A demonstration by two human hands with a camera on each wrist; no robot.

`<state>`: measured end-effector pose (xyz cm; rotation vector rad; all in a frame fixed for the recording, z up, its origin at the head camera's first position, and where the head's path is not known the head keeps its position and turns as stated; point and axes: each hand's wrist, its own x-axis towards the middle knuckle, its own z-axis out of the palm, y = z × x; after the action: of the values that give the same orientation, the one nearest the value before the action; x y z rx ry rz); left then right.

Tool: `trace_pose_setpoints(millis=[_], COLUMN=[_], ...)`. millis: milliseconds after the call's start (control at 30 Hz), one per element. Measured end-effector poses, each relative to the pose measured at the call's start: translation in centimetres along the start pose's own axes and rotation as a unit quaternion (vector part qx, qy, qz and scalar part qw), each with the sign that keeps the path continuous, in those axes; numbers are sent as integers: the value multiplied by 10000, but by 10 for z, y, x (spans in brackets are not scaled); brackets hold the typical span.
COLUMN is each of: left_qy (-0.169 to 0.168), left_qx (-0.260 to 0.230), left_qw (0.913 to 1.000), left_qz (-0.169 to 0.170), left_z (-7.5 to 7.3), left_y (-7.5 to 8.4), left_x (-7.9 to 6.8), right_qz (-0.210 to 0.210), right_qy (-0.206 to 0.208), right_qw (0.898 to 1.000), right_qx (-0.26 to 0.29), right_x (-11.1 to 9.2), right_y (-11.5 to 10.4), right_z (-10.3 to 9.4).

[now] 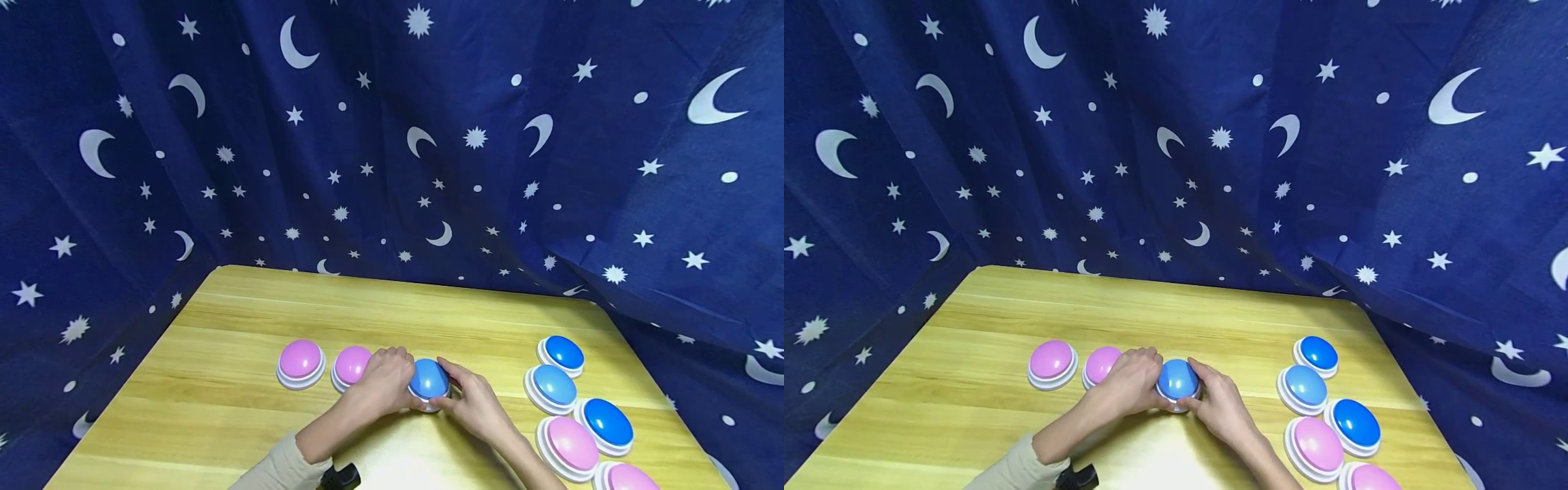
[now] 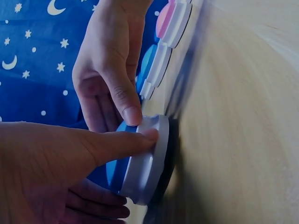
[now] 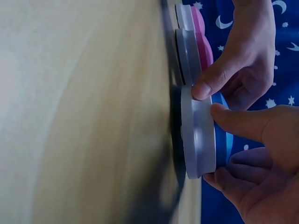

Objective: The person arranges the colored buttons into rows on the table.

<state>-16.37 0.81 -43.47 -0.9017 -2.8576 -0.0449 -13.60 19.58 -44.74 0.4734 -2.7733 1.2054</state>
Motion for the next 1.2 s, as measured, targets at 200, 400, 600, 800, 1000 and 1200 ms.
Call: trace_pose_setpoints(millis=[200, 400, 600, 800, 1000, 1200], left_qy=[-107, -9, 6, 4, 31, 63], left_qx=[68, 126, 82, 80, -138, -162], left_qw=[9999, 9999, 10000, 10000, 9999, 9994], left_qz=[27, 34, 23, 46, 77, 293], left_z=[2, 3, 3, 1, -3, -11], left_y=[-1, 0, 0, 0, 0, 5], left_x=[-2, -1, -2, -2, 2, 10], right_qz=[-65, -88, -19, -30, -98, -176], right_qy=[17, 72, 118, 90, 0, 181], right_qw=[9998, 9996, 9995, 9995, 9998, 9996], right_qx=[-210, -254, -289, -287, -161, -151], right_x=[-2, -3, -3, -4, -6, -9], right_y=[1, 0, 0, 1, 3, 5], right_z=[5, 5, 6, 6, 5, -2])
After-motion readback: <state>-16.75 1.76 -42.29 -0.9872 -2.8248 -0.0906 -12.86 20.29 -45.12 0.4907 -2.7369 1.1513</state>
